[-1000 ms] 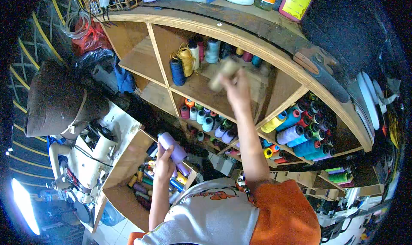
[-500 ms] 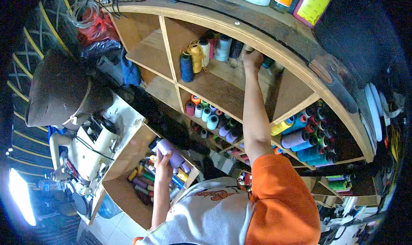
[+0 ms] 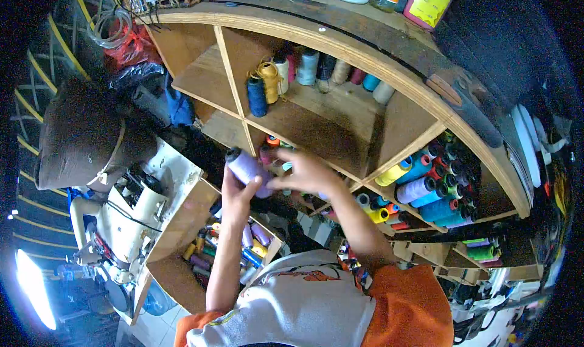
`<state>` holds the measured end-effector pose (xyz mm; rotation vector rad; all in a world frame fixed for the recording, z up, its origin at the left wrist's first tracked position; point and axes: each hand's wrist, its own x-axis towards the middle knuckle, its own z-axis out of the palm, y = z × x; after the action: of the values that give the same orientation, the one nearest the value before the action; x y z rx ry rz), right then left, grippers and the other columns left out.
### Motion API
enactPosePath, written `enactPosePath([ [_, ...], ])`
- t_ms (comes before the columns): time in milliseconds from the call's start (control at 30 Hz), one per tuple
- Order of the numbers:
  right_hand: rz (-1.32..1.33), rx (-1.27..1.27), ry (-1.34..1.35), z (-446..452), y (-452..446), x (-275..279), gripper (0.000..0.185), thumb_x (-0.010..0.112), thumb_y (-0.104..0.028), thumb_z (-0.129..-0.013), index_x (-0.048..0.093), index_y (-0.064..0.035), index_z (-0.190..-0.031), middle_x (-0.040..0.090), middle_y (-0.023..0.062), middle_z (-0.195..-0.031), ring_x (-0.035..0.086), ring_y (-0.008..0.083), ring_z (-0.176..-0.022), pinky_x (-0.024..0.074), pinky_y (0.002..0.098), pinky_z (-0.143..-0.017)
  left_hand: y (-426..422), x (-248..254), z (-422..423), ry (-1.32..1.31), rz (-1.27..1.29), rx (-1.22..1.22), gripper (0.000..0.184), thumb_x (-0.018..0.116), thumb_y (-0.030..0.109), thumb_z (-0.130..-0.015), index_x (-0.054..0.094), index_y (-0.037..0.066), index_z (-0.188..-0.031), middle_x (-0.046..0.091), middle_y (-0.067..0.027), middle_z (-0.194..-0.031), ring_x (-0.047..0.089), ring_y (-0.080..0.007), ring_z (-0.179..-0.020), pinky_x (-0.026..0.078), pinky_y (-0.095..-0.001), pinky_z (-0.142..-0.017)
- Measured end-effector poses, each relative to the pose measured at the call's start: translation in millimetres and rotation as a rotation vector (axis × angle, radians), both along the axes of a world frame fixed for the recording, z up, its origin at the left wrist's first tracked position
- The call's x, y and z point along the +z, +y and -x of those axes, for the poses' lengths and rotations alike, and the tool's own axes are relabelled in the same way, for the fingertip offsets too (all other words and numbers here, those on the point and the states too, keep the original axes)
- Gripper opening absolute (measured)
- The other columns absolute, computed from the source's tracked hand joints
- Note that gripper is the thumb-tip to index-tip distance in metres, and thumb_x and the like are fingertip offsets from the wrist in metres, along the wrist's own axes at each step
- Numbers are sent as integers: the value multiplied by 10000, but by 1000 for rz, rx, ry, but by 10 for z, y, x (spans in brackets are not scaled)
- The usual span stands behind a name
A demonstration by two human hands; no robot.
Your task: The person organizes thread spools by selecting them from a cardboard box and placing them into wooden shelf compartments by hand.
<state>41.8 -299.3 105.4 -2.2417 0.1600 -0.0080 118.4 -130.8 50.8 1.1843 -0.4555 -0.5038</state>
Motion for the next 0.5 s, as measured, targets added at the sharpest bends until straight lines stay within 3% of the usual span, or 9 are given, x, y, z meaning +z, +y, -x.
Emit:
enactPosePath([
  [67,91,-91,-162,40,139,-96,521,770,-282,-694,586,-29,-1110,640,127,-1023,610,195,-925,468,323,-830,-179,255,-7,-172,-90,-24,746,735,66,-732,319,36,-1351,586,-56,-1031,585,-150,-870,483,-293,-784],
  [100,182,-182,-196,47,144,-89,474,762,-268,-700,599,-35,-1079,650,118,-988,614,186,-901,468,318,-825,-265,209,-95,-182,-156,-136,833,757,97,-725,259,31,-1389,549,-109,-1157,563,-175,-996,464,-311,-859],
  [167,19,-337,-98,100,86,71,379,737,-206,-721,612,-38,-1036,662,91,-949,616,168,-873,467,305,-821,-394,317,-127,-151,77,-201,953,766,131,-722,138,17,-1429,380,-203,-1369,416,-230,-1235,356,-359,-1011],
  [200,-61,-439,-274,11,-61,-110,356,730,-166,-729,617,-45,-1045,660,83,-976,607,152,-901,459,291,-827,-427,305,-149,-116,137,-185,1032,755,113,-727,12,5,-1435,133,-235,-1481,174,-245,-1370,189,-383,-1101],
  [233,-173,-642,-348,-22,-96,96,393,753,-234,-715,619,-47,-1034,676,114,-901,637,199,-812,480,345,-769,-430,308,-185,-188,153,-167,1010,729,84,-745,-2,19,-1438,104,-224,-1489,158,-254,-1376,206,-385,-1096],
  [267,-98,-753,-677,-190,-470,-197,384,753,-245,-717,625,-45,-1019,681,103,-891,637,191,-804,474,340,-782,-410,294,-206,-253,166,-147,989,703,56,-763,-16,33,-1441,76,-213,-1496,142,-262,-1382,223,-387,-1090],
  [300,87,-868,-655,-191,-633,29,380,747,-240,-719,619,-46,-1021,685,103,-866,642,207,-798,467,346,-784,-380,270,-215,-314,179,-127,970,678,28,-780,-30,48,-1444,48,-202,-1504,126,-271,-1388,240,-389,-1085],
  [400,-24,-1125,-908,-613,-1997,-626,401,791,-267,-658,635,-55,-961,681,143,-862,651,254,-805,477,367,-759,-188,26,-201,-158,135,-127,946,635,-34,-786,-40,50,-1444,66,-199,-1503,141,-276,-1384,215,-396,-1094],
  [500,364,-1291,-772,-912,-2886,-1110,404,793,-263,-665,633,-50,-969,674,163,-895,647,283,-837,481,394,-767,126,-287,-88,-22,68,-40,882,580,-75,-803,-17,37,-1443,137,-213,-1486,178,-280,-1374,240,-383,-1082],
])
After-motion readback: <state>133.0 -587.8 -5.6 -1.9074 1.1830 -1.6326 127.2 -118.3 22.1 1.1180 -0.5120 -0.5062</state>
